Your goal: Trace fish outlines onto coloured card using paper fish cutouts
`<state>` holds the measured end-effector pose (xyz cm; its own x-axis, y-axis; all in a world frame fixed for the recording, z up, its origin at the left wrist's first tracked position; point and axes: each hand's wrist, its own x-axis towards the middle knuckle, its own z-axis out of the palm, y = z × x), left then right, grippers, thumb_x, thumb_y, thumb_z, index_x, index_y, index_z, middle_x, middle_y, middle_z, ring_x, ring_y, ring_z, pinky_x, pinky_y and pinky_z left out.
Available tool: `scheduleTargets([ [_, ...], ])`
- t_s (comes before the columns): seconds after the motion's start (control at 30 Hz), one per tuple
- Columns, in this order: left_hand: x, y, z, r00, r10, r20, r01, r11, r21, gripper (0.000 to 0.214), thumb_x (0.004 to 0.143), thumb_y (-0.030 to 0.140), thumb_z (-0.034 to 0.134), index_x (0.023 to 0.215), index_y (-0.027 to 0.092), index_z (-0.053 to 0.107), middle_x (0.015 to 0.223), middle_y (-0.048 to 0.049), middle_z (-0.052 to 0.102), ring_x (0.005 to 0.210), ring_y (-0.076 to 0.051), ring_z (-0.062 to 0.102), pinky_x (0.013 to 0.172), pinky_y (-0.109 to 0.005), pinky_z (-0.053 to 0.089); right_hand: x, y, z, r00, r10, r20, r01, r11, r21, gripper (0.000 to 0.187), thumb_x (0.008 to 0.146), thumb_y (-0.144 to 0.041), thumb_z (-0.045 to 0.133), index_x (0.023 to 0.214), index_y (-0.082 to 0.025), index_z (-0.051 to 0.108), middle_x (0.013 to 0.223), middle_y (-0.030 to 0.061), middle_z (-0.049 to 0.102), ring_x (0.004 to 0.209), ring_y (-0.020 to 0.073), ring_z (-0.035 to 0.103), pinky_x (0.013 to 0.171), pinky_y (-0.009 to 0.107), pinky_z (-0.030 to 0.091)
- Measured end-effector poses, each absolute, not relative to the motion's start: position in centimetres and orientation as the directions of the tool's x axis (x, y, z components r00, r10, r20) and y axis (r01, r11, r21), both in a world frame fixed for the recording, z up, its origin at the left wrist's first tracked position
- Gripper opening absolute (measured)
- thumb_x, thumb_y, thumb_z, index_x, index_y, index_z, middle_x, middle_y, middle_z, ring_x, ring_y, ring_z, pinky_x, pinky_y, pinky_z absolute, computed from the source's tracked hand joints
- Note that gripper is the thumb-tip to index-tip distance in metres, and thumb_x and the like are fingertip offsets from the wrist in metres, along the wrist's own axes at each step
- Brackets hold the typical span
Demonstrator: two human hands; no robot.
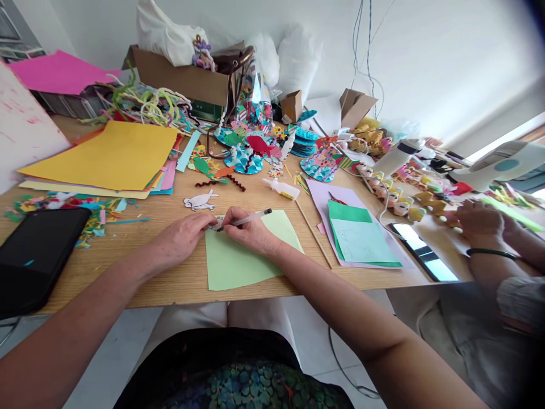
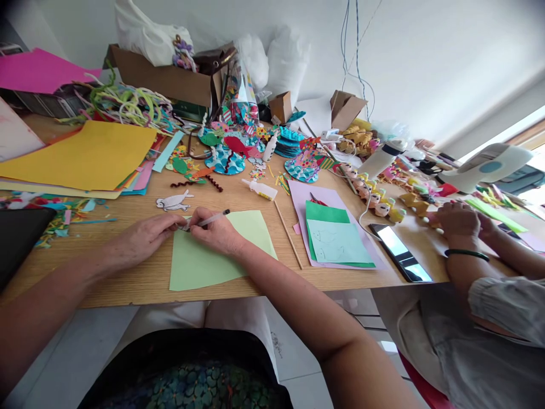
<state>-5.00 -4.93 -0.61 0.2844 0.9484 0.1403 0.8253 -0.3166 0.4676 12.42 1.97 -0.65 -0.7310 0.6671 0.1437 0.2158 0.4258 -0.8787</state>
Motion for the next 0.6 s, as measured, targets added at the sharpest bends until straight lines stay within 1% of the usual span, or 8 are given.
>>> scheduleTargets([
  [0.2,-5.29,-4.73,-0.82,0.309,0.941,0.137,0.817,-0.336,0.468,0.03,0.083,0.017,0.028,0.101,0.018,0.052,0.102,-0.0072,0.061,0.094,-0.019,0.057,0.084,-0.035,0.046,12.39,1.87,-0.84,-0.745,0.647,0.16,0.215,0.46,-0.861,0.003,0.068,-0.015,0.046,0.069,-0.018,0.047,0.063,-0.0043,0.048,0.058,0.0092,0.042,0.054,0.021,0.032],
  [0.4,-5.38,-4.65,-0.83,0.313,0.939,0.145,0.817,-0.344,0.463,0.029,0.083,0.018,0.028,0.099,0.019,0.053,0.101,-0.0057,0.062,0.094,-0.019,0.057,0.083,-0.035,0.046,12.3,1.82,-0.94,-0.745,0.651,0.148,0.245,0.472,-0.847,0.003,0.069,-0.015,0.046,0.07,-0.018,0.046,0.063,-0.0053,0.046,0.057,0.0086,0.041,0.053,0.02,0.032],
  [0.6,-5.3,-4.62,-0.71,0.309,0.941,0.139,0.826,-0.338,0.451,0.03,0.083,0.018,0.027,0.099,0.017,0.053,0.098,-0.0072,0.061,0.091,-0.019,0.057,0.082,-0.036,0.046,12.12,1.97,-0.82,-0.764,0.631,0.132,0.238,0.467,-0.852,0.0,0.071,-0.019,0.046,0.071,-0.018,0.046,0.064,-0.0046,0.047,0.059,0.0091,0.042,0.054,0.021,0.033],
])
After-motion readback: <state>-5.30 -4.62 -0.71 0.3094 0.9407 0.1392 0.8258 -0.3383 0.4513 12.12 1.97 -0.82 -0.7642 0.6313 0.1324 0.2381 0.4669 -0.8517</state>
